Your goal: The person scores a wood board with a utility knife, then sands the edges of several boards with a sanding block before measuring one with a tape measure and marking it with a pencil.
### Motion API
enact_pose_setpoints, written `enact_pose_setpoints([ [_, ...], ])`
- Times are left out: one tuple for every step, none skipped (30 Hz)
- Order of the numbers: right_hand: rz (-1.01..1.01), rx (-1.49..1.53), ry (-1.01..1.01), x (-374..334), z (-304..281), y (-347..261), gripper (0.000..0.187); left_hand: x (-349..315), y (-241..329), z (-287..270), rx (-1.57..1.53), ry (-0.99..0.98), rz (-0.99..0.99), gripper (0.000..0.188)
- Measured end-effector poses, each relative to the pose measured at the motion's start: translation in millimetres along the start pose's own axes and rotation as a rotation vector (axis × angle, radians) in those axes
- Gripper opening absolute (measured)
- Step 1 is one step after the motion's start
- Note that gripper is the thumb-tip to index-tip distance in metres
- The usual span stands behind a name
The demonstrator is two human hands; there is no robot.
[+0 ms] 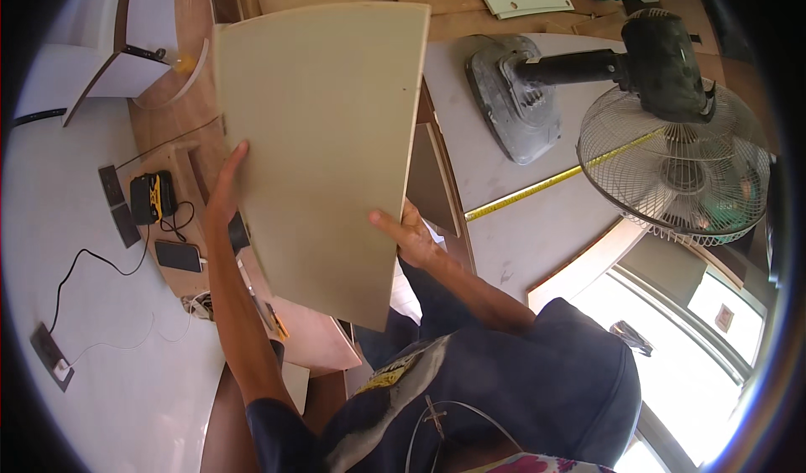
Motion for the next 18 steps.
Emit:
enact_pose_setpoints([
  [0.046, 0.084, 0.014, 0, 0, 5, 0.044, 10, -2, 3, -0.006, -0.001, 0.000, 0.092],
  [0.090, 0.168, 0.025, 0, 1, 10, 0.040, 17, -6, 6, 0.072, -0.006, -0.049, 0.095],
  [0.091, 0.163, 0.021, -4, 1, 18, 0.040, 19, -10, 6, 0.150, -0.010, -0.097, 0.099],
  [0.129, 0.209, 0.031, -9, -5, 27, 0.038, 23, -15, 13, 0.137, -0.021, -0.090, 0.099],
  [0.172, 0.260, 0.039, -17, -8, 33, 0.037, 22, -23, 22, 0.182, -0.067, -0.113, 0.101],
  [0.171, 0.247, 0.041, -24, -13, 36, 0.037, 19, -32, 30, 0.227, -0.112, -0.136, 0.103],
  [0.199, 0.238, 0.014, -32, -15, 41, 0.036, 15, -40, 35, 0.220, -0.116, -0.136, 0.103],
  [0.227, 0.226, -0.012, -41, -17, 44, 0.035, 9, -52, 40, 0.258, -0.116, -0.187, 0.102],
  [0.231, 0.214, -0.006, -51, -19, 48, 0.035, 3, -64, 46, 0.293, -0.118, -0.237, 0.101],
  [0.252, 0.207, 0.030, -61, -17, 48, 0.034, -4, -79, 48, 0.281, -0.126, -0.231, 0.101],
  [0.273, 0.202, 0.061, -69, -13, 52, 0.033, -9, -101, 44, 0.221, -0.152, -0.235, 0.099],
  [0.274, 0.183, 0.059, -76, -10, 56, 0.033, -8, -124, 40, 0.155, -0.180, -0.239, 0.096],
  [0.324, 0.169, 0.058, -82, 7, 65, 0.033, -4, -158, 9, 0.140, -0.145, -0.224, 0.096],
  [0.385, 0.171, 0.011, -86, 37, 74, 0.033, -10, -188, -52, 0.165, -0.053, -0.103, 0.093],
  [0.414, 0.160, -0.050, -91, 48, 89, 0.033, -26, -211, -93, 0.176, 0.020, 0.006, 0.090],
  [0.404, 0.092, 0.010, -102, 26, 109, 0.033, -29, -236, -69, 0.270, 0.099, 0.115, 0.087],
  [0.415, 0.036, 0.046, -119, 7, 124, 0.034, -37, -255, -34, 0.378, 0.210, 0.197, 0.085],
  [0.458, 0.063, 0.018, -128, 28, 133, 0.034, -61, -266, -66, 0.660, 0.348, 0.253, 0.079],
])
Point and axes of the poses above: each hand's wrist, its own x-axis towards the middle knuckle, its own z-axis out of the palm, y = z × x, the point moved 2 cm from there along x, towards the middle knuckle, and after that the axes turned 6 degrees about -x, right-handed, at the moved point
